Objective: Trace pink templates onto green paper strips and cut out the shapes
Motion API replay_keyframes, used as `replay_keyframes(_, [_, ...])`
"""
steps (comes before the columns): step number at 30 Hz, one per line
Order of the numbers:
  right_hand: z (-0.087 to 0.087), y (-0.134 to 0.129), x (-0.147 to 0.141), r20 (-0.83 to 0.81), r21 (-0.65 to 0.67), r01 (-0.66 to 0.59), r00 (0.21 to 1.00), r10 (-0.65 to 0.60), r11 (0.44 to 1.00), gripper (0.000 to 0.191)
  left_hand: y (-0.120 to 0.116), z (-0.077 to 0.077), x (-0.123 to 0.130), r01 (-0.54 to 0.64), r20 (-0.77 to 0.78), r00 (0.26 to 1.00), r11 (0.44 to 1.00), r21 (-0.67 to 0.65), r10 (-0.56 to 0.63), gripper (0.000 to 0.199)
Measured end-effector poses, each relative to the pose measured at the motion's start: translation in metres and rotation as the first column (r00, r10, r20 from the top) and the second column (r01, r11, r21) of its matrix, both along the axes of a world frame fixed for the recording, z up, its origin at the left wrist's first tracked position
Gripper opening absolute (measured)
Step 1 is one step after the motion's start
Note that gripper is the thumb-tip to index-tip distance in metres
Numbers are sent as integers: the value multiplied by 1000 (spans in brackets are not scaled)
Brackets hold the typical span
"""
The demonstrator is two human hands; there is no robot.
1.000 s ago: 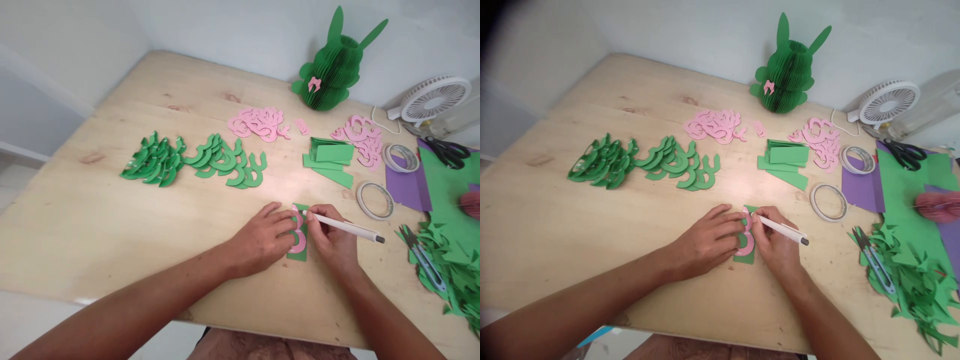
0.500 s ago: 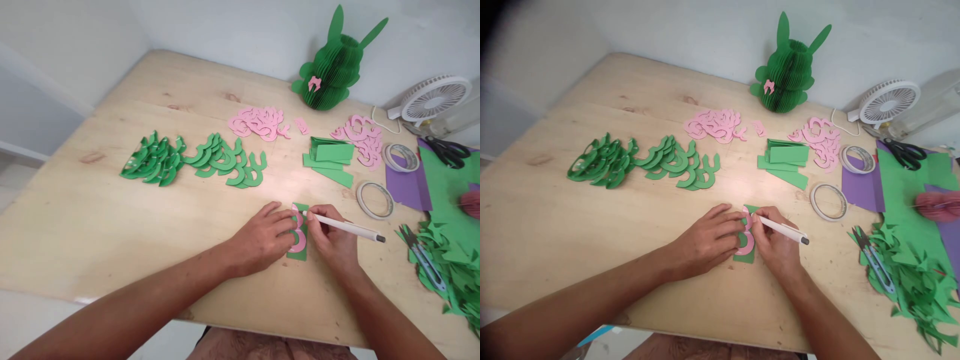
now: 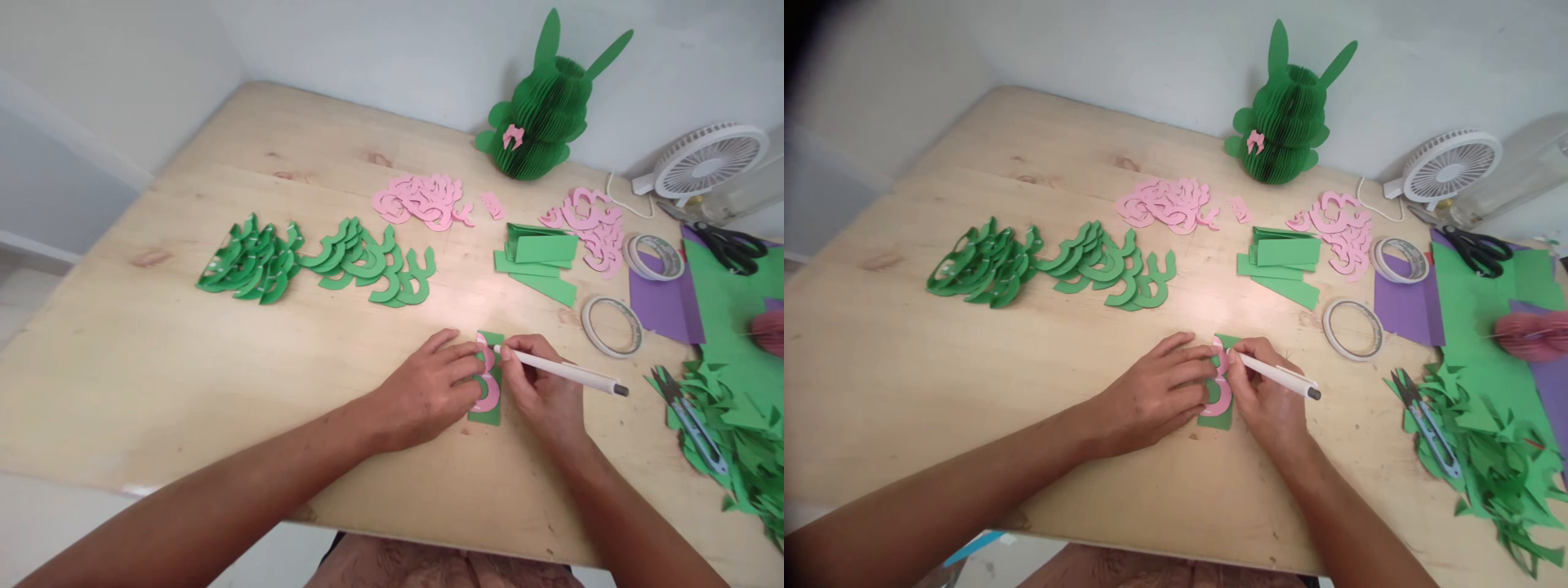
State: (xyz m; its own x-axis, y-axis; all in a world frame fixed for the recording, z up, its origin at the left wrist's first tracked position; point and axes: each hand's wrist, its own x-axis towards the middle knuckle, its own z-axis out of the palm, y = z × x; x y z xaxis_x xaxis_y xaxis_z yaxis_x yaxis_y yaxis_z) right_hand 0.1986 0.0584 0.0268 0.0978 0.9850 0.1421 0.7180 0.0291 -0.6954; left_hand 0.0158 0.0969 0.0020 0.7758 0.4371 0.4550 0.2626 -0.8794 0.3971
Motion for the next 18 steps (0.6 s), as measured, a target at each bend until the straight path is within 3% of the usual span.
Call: replay_keyframes(18, [4,0,-1,47,17,2,999,-3,1000,11,1,-1,0,4,5,1000,1000,12,-4,17])
